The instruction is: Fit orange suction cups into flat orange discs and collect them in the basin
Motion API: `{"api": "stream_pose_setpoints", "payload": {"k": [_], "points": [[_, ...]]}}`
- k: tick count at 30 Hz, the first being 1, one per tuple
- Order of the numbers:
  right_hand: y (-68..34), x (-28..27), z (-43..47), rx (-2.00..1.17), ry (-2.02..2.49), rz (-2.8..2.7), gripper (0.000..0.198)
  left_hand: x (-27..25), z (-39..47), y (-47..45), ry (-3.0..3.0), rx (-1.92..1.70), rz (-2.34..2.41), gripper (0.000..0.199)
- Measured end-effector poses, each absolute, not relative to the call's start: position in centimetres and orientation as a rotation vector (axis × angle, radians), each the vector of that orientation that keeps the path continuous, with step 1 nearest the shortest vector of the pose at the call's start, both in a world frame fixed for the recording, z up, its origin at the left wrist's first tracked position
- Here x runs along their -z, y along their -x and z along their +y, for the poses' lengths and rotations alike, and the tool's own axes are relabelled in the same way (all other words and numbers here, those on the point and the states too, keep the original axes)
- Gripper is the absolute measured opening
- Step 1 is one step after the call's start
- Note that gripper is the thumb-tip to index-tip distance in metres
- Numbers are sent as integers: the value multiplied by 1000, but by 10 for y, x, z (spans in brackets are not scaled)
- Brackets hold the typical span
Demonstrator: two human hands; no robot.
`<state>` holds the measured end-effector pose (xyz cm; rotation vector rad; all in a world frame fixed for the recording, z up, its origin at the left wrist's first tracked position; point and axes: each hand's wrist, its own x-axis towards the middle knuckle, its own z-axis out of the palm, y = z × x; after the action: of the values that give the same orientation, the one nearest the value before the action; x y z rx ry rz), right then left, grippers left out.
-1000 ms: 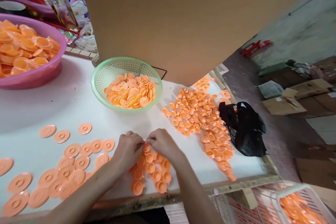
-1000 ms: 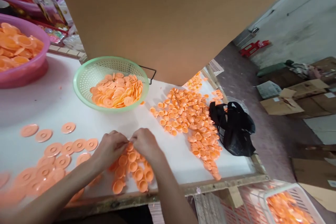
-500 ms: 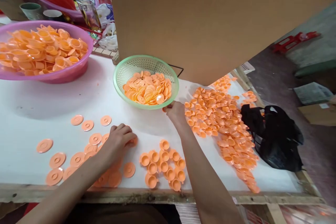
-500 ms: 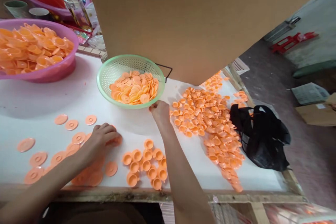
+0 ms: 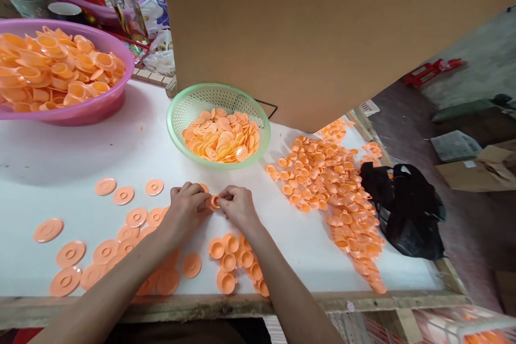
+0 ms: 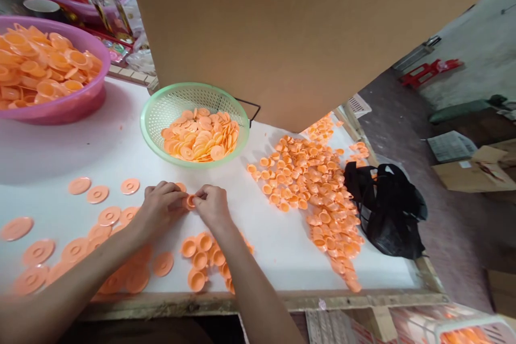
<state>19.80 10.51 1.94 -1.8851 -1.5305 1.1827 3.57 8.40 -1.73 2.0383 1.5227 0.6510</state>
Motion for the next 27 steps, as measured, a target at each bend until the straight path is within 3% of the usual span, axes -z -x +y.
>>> {"api": "stream_pose_setpoints", "payload": {"k": [4,14,19,24,27], "points": [[-190,-10,102,-1000,1881,-1728,10,11,85,-37,-1967,-638,1488,11],[-186,-21,102,-914,1924,-1962,12,-7,96,-46,-1296,-689,1503,12],[-171,-23,95,-556,2070,-2135,16,7,83,-52,-1296,-803,1519,19],[-182,-19,96,-850,1975,-1915,12,7,88,-44,-1375,-741,1474,21],[-201,-27,78,-735,1977,-2009,17,7,90,-24,-1402,-806,1518,27]]}}
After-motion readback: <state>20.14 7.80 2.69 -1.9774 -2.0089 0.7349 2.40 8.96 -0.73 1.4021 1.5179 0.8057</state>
